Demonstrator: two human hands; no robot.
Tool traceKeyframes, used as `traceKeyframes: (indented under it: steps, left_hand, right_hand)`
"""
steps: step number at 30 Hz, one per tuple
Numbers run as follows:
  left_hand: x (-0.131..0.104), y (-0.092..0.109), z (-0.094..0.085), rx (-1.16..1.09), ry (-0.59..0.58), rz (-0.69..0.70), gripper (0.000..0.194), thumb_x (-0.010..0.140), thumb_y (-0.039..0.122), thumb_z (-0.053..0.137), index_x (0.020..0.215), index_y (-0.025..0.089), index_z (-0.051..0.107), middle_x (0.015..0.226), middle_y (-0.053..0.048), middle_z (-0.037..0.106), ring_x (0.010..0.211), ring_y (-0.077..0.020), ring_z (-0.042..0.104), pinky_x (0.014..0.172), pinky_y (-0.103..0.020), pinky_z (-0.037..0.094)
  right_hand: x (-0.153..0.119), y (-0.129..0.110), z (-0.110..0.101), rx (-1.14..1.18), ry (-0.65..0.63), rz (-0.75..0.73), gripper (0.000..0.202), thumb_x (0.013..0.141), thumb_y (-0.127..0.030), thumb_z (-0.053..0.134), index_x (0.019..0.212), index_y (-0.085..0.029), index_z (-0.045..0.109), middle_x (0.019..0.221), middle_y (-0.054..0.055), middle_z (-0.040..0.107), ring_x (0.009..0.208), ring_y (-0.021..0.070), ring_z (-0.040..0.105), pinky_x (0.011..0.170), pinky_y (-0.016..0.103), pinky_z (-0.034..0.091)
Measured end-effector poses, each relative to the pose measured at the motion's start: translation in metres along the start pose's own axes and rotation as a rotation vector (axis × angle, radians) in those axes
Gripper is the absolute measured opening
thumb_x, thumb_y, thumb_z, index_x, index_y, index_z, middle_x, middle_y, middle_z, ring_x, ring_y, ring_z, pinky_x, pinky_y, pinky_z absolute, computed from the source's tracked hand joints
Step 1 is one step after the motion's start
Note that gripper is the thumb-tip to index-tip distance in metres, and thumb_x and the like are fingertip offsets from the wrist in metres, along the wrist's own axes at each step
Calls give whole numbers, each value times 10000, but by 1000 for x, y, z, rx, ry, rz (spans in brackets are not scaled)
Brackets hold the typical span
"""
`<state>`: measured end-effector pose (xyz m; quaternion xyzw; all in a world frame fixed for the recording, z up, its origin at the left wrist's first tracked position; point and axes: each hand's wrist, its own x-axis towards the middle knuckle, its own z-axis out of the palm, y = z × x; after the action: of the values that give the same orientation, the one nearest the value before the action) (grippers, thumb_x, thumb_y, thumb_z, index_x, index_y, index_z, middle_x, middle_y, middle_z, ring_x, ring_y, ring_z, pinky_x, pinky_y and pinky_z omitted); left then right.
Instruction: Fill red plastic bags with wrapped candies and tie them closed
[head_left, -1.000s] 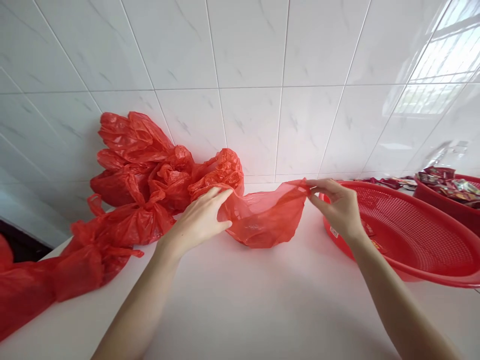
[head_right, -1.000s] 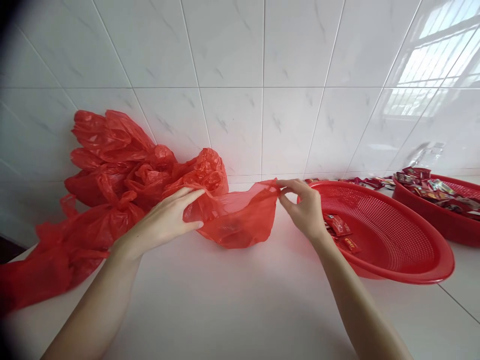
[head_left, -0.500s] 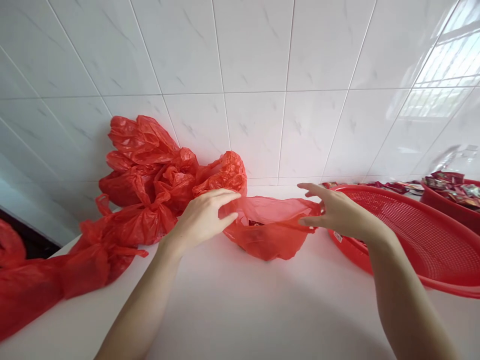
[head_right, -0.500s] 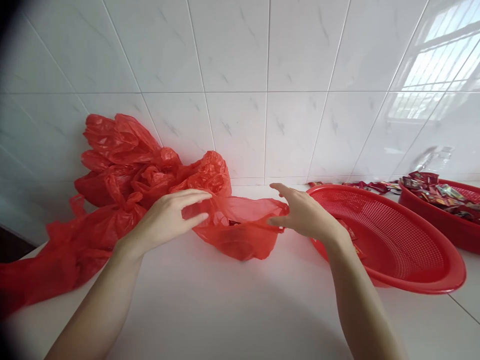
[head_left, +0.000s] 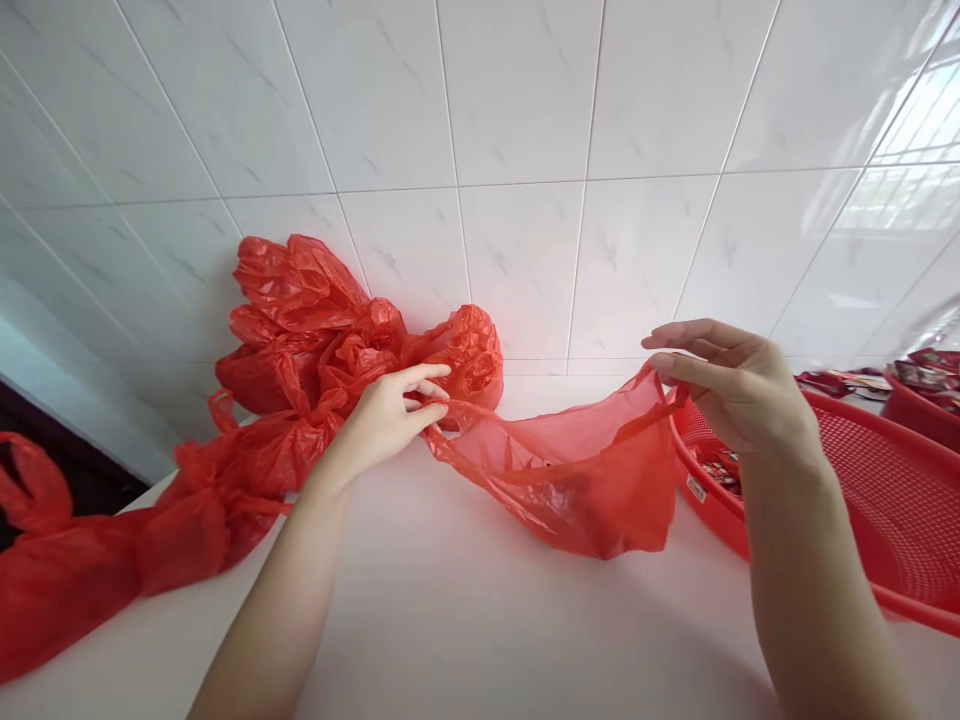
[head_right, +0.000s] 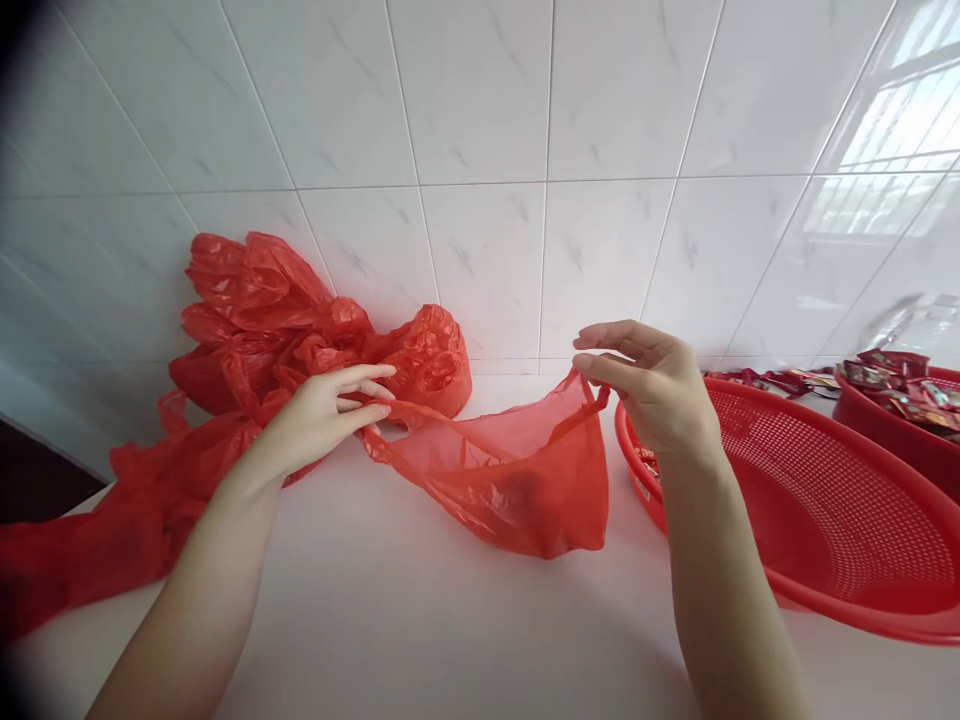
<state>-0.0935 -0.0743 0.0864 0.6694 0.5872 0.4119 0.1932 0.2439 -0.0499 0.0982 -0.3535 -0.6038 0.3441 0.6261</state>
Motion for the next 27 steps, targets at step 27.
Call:
traceKeyframes:
  steps: [27]
  left_hand:
    - [-8,77,66,-395,76,374,402,749,273,819,1132,234,699,1073,-56,729,991,-216,699,824,-321,610]
  right_hand:
    - [-30,-13,38,97,-393,-165,314,839,-420,767,1133,-316,729,1365,43,661,1374,328,524,1096,561,498]
